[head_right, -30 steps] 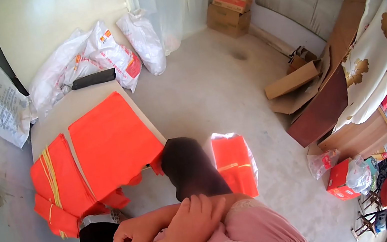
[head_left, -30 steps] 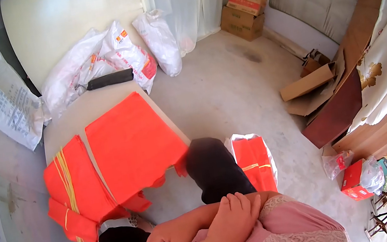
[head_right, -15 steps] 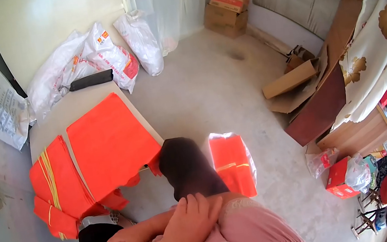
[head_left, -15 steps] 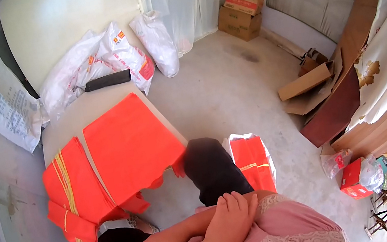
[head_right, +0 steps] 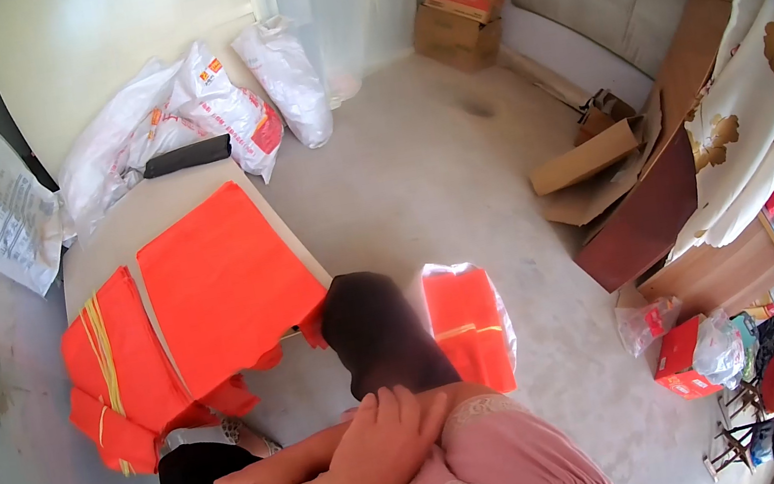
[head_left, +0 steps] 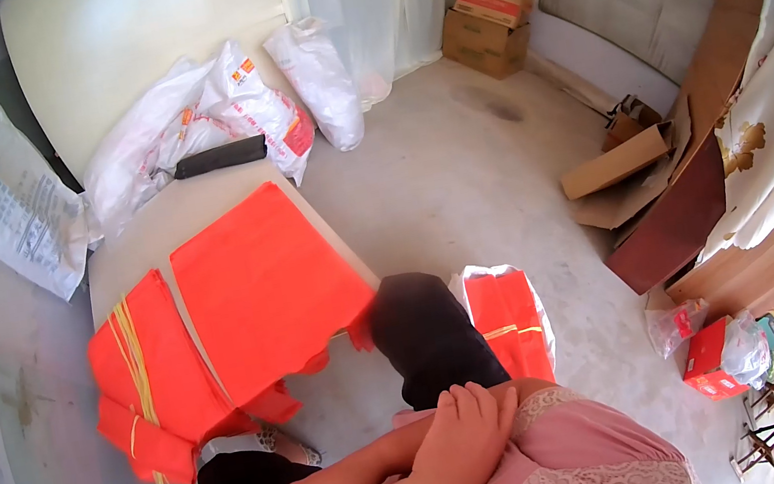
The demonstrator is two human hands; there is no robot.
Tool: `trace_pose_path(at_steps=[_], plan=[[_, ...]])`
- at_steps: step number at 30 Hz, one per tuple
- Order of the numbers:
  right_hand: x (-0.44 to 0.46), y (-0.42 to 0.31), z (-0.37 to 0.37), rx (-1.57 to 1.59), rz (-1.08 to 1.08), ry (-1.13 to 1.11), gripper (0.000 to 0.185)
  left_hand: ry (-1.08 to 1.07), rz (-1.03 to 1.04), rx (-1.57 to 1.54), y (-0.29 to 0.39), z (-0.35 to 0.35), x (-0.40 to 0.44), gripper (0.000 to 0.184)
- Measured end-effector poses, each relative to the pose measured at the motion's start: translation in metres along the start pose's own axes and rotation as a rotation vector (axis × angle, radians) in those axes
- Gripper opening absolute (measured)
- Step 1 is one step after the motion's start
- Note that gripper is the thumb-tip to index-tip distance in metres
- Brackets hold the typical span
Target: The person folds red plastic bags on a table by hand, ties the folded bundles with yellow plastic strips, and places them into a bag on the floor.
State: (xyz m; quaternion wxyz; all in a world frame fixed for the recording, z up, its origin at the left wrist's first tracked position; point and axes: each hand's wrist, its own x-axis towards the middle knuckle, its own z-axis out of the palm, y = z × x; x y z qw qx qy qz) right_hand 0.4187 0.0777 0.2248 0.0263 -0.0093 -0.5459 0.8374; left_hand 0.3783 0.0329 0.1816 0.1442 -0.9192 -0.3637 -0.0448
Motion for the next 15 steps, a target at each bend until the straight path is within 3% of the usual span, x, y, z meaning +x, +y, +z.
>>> trace_pose_path(at_steps=[6, 10, 12, 15], plan=[[-0.009, -0.022, 0.001, 0.086, 0.035, 0.021, 0.042, 0.023, -0.019, -0.011, 0.004, 0.0, -0.003, 0.022], [0.044, 0.039, -0.04, -0.315, -0.166, -0.21, 0.031, 0.025, -0.023, -0.023, 0.002, -0.002, -0.001, 0.021], [0.066, 0.076, -0.041, -0.454, -0.009, -0.245, 0.027, 0.023, -0.026, -0.028, 0.004, 0.0, 0.001, 0.02], [0.066, 0.1, -0.036, -0.242, -0.101, -0.133, 0.036, 0.021, -0.031, -0.034, 0.004, 0.001, 0.002, 0.019]])
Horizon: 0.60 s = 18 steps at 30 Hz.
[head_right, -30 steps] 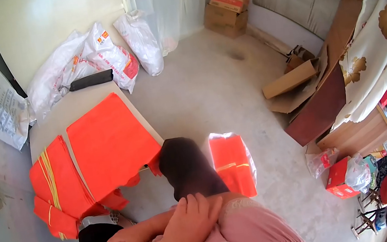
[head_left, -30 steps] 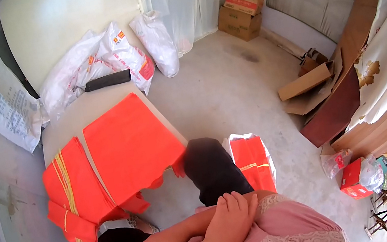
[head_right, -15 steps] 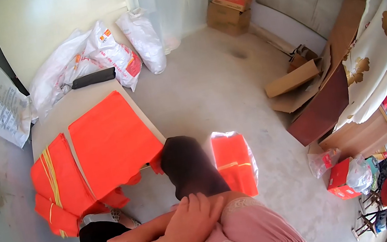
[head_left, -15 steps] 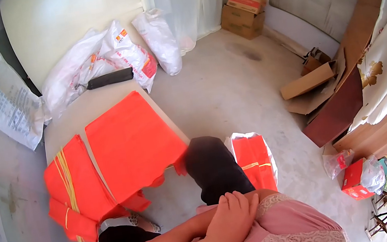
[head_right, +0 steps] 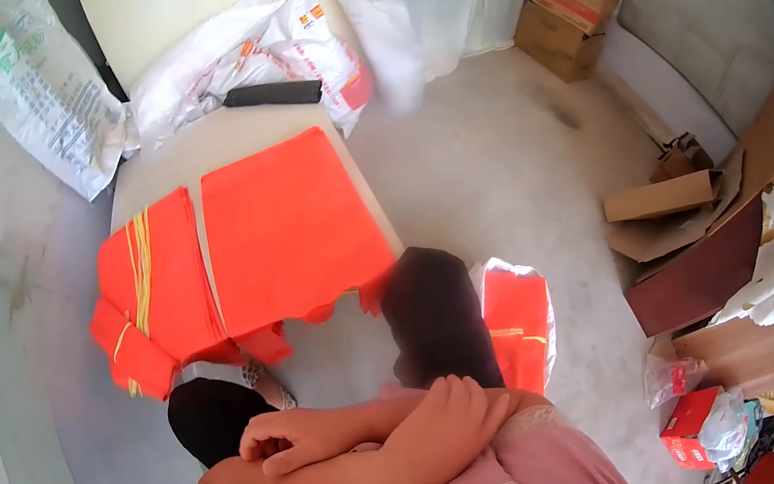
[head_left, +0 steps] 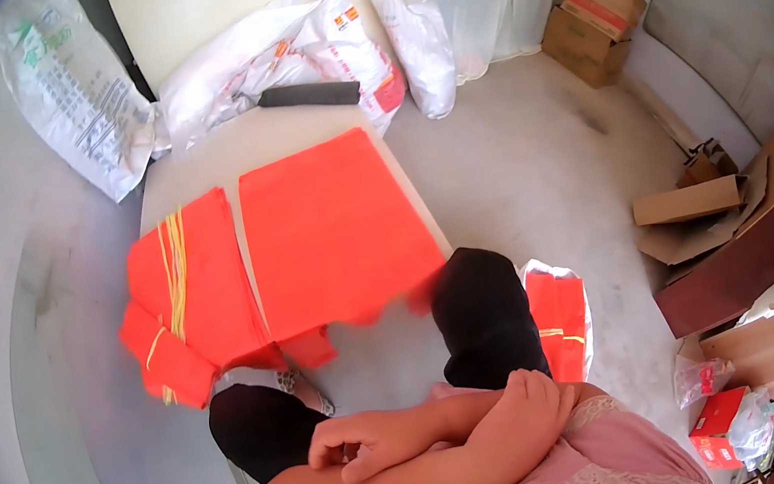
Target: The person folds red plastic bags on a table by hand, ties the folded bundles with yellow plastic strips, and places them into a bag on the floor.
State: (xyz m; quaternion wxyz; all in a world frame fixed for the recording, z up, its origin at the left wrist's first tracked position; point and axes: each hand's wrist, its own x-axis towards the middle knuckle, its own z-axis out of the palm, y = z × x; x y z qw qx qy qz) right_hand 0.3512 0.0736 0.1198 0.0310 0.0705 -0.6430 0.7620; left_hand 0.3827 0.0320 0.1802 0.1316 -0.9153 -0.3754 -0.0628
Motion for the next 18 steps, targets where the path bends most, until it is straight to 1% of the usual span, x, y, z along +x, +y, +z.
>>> trace_pose_path(at_steps=[1, 7, 9, 13, 16, 18], plan=[[0.004, 0.013, 0.0, 0.042, -0.01, -0.047, 0.044, 0.002, 0.004, 0.002, 0.0, -0.002, 0.002, 0.019], [0.008, 0.01, -0.004, -0.011, 0.086, -0.158, 0.038, -0.004, -0.014, 0.008, -0.003, -0.007, -0.008, 0.018], [0.009, 0.001, -0.009, -0.094, 0.11, -0.191, 0.038, -0.005, -0.021, 0.008, -0.003, -0.007, -0.01, 0.019], [0.008, -0.019, -0.02, -0.213, 0.173, -0.271, 0.042, -0.007, -0.033, 0.007, -0.002, -0.007, -0.013, 0.02], [0.009, -0.023, -0.024, -0.168, 0.221, -0.314, 0.045, -0.008, -0.036, 0.005, -0.003, -0.007, -0.013, 0.02], [0.011, -0.004, -0.01, -0.043, -0.05, -0.151, 0.046, -0.008, -0.044, 0.004, -0.001, -0.006, -0.01, 0.021]])
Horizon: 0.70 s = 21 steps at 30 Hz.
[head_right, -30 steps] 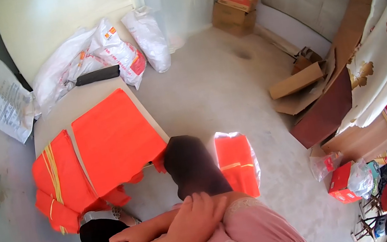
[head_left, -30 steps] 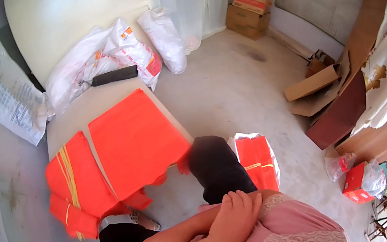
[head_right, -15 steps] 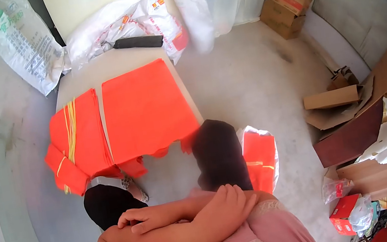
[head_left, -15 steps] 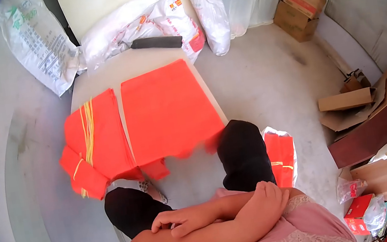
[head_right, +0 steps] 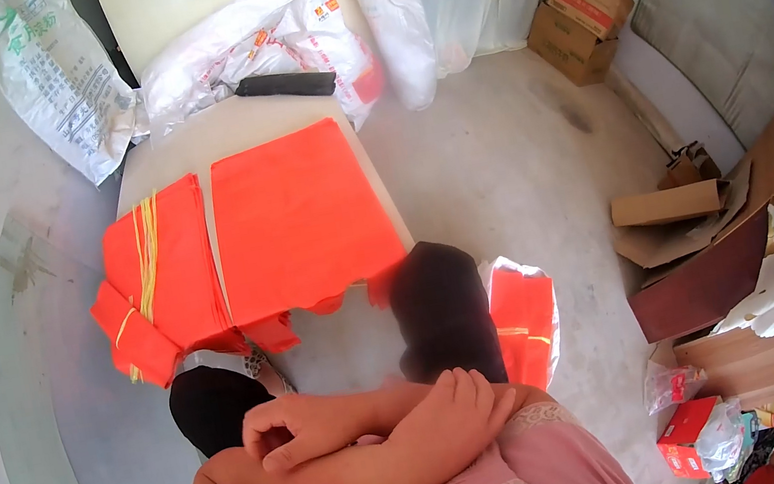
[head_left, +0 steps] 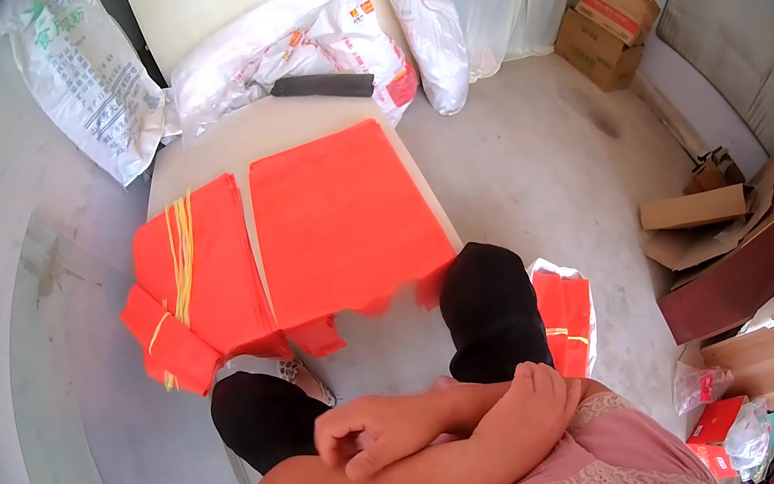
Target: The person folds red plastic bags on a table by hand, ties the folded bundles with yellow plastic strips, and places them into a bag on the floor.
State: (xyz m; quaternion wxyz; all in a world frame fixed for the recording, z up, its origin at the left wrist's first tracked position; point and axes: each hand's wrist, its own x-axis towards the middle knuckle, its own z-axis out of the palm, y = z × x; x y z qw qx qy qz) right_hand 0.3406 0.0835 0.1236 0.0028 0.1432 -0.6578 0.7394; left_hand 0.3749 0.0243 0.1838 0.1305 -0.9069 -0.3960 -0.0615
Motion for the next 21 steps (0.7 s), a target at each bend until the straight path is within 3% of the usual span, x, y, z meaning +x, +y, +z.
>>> trace_pose_path(at_steps=[1, 5, 10, 14, 18, 21], plan=[[0.003, 0.011, 0.007, 0.049, -0.138, 0.087, 0.046, -0.002, -0.008, -0.001, 0.001, -0.001, 0.0, 0.021], [0.011, 0.027, 0.013, 0.131, -0.007, 0.06, 0.049, 0.014, -0.014, 0.018, 0.007, 0.002, 0.006, 0.022], [0.01, -0.006, -0.001, -0.015, 0.249, -0.11, 0.042, -0.175, 0.018, -0.053, 0.005, 0.003, 0.011, 0.021], [-0.008, -0.037, -0.007, -0.066, 0.288, -0.149, 0.047, 0.097, 0.027, -0.025, -0.001, 0.008, 0.009, 0.024], [-0.027, -0.066, 0.0, -0.115, 0.242, -0.009, 0.053, 0.128, 0.081, -0.007, -0.004, 0.015, 0.009, 0.031], [-0.037, -0.093, 0.016, -0.235, 0.101, 0.225, 0.057, 0.128, 0.087, -0.025, 0.0, 0.022, 0.005, 0.043]])
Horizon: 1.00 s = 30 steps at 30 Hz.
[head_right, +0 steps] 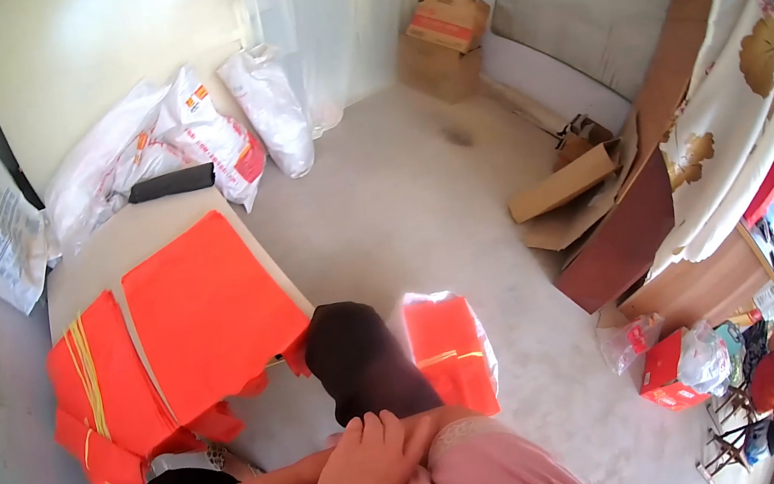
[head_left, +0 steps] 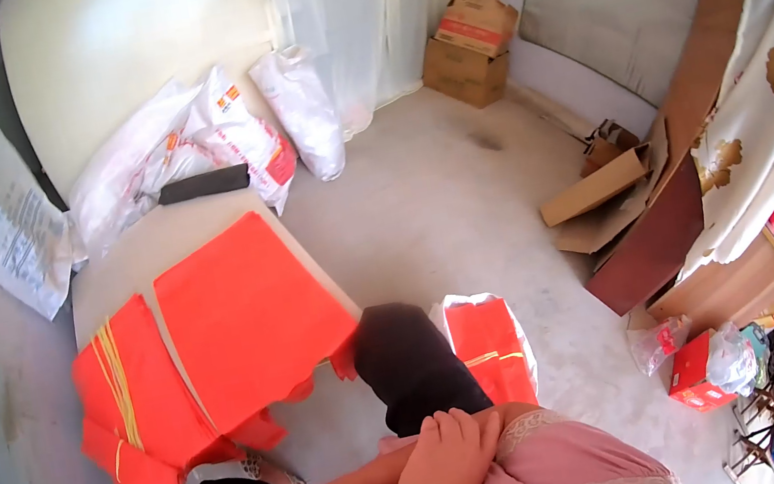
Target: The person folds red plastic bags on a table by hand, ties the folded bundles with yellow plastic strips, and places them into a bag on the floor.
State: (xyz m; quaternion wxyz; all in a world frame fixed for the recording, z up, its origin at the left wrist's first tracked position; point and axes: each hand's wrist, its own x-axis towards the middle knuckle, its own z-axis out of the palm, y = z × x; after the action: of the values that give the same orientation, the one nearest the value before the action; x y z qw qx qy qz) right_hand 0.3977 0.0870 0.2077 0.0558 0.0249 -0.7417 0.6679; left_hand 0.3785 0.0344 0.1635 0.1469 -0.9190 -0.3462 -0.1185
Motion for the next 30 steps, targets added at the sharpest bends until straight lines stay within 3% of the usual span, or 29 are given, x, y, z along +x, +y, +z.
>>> trace_pose_path(at_steps=[2, 3, 5, 9, 14, 23, 30], plan=[[-0.004, -0.022, 0.014, -0.237, -0.196, 0.366, 0.059, 0.005, 0.006, -0.03, -0.001, 0.002, -0.001, 0.047], [0.0, -0.032, 0.026, -0.54, -0.284, 0.711, 0.061, 0.005, 0.003, -0.044, -0.001, 0.003, -0.002, 0.049], [0.019, -0.045, 0.051, -1.25, 0.036, 1.467, 0.064, -0.037, 0.003, -0.035, -0.001, -0.002, -0.002, 0.053], [0.054, -0.049, 0.059, -1.414, 0.281, 2.085, 0.069, -0.029, 0.019, -0.011, -0.004, -0.004, -0.003, 0.056], [0.063, -0.046, 0.054, -1.36, 0.362, 2.312, 0.076, -0.044, -0.014, -0.066, -0.003, 0.0, -0.004, 0.051], [0.068, -0.043, 0.062, -1.292, 0.445, 2.346, 0.089, -0.08, 0.043, 0.035, 0.002, -0.006, 0.003, 0.048], [0.069, -0.042, 0.052, -1.39, 0.442, 2.388, 0.084, -0.072, 0.071, 0.108, 0.001, 0.014, -0.009, 0.05]])
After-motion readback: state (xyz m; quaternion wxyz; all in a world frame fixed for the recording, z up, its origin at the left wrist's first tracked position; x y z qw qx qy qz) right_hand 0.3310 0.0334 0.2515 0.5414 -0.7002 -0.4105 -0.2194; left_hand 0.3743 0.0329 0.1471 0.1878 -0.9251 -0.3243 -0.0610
